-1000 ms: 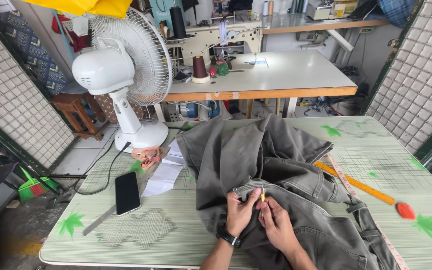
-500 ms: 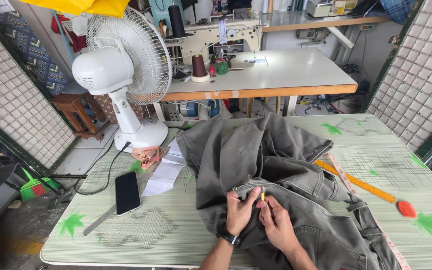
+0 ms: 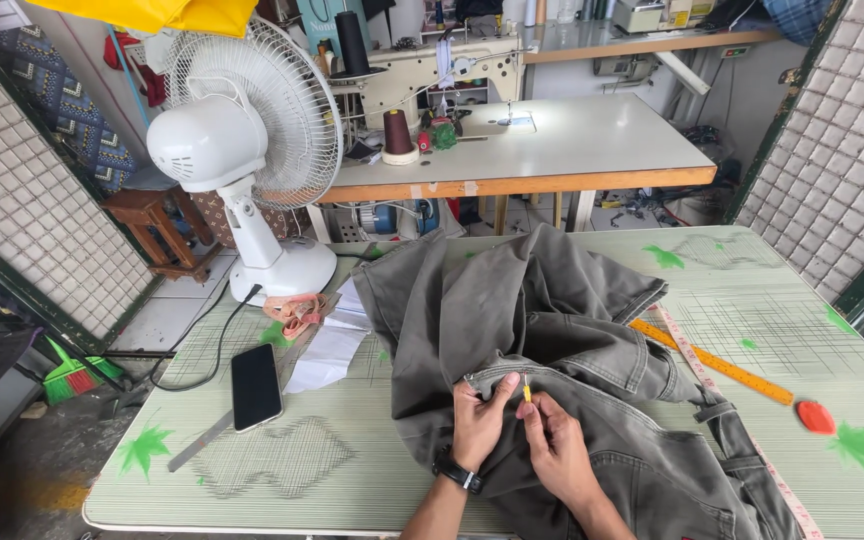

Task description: The person measures a section of a pair of gray pants using a measuring tape. They then use a seam ripper to carefully remove stitches along the hem of the pants, working on the fabric while it rests on a table.

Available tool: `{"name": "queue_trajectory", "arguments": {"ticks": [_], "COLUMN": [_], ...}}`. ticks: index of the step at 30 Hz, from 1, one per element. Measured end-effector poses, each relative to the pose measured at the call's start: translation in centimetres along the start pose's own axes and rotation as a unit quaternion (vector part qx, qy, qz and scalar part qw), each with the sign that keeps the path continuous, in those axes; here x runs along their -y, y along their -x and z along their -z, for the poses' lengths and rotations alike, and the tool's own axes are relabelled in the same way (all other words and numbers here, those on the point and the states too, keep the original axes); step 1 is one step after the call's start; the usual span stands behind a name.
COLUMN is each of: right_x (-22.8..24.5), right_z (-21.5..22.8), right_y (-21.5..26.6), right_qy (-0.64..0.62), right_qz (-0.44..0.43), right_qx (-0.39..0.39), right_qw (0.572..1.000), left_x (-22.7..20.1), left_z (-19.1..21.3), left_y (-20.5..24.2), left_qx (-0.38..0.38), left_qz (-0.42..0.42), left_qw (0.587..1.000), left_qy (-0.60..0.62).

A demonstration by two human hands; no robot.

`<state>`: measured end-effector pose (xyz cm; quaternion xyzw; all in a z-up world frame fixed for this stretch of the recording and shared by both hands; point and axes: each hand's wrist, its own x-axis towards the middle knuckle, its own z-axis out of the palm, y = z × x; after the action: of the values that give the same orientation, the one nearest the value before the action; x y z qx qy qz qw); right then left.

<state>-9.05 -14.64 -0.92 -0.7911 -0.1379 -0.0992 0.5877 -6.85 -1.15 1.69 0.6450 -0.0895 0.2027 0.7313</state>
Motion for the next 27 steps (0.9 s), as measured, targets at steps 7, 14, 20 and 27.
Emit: {"name": "queue_trajectory", "arguments": {"ticks": [7,14,20,27], "right_x": [0.1,1.0,1.2,1.0], "right_z": [-0.1,0.0,-0.1,-0.1], "right_y": [0.1,-0.1,-0.2,-0.1], "right_qy": [0.011,-0.004,-0.062,-0.025], "right_qz": [-0.005,0.016,0.020,0.015], "right_qx": [0.000,-0.005,0.009,0.001], "right_qw": [1.000,1.000,0.998,1.000], "left_x": [0.4,-1.3,-2.4,-1.9], "left_z": [0.0,-0.1,-0.3,-0.2], "left_y": [-0.1,0.1,0.2,0.3], "left_qx": [0.003,0.034,0.071,0.077], "left_qz": [-0.003,-0.047,-0.052,-0.054], "left_qw": [1.000,0.998,0.996,0.995], "left_qy": [-0.005,-0.033,0.005,-0.013]}}
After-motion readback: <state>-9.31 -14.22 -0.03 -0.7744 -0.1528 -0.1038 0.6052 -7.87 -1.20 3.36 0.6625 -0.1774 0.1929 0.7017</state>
